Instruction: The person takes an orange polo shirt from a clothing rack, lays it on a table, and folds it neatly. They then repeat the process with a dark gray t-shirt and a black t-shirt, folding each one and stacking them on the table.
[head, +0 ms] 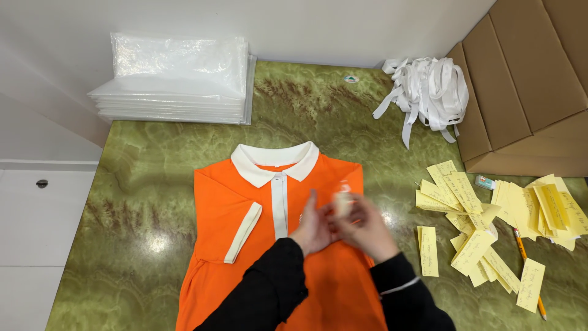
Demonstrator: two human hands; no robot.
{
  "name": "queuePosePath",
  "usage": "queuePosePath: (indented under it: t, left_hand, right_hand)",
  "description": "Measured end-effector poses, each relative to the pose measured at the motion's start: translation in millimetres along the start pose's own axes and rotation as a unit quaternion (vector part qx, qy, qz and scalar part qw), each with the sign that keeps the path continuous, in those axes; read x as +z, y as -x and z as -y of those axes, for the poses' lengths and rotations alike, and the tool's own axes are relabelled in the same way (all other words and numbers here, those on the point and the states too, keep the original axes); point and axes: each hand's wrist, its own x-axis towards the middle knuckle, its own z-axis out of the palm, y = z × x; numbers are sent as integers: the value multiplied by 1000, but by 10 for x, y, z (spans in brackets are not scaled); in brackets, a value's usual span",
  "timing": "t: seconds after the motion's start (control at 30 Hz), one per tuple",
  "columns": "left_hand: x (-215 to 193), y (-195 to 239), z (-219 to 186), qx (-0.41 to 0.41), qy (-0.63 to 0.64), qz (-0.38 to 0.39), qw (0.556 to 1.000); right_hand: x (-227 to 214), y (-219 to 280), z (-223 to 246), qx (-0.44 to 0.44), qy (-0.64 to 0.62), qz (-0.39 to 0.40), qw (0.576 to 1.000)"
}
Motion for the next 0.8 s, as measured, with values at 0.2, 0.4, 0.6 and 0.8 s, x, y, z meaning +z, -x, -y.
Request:
queuePosePath:
  t: [0.2, 0.4, 0.6, 0.8]
  left_hand:
    - [600, 1339, -597, -2, -138, -199, 970]
    - [110, 1663, -569, 68, -304, -259, 914]
    - [-562, 1904, -1091, 329, -428, -376, 753]
    - [-1927, 1697, -1927, 239, -540, -524, 614]
  right_hand:
    - [179, 196, 50, 104, 56, 145, 982]
    - [-273, 122, -165, 122, 271, 267, 917]
    - [-265, 18, -239, 45, 296, 219, 929]
    - [-604, -1054, -788, 103, 233, -82, 964]
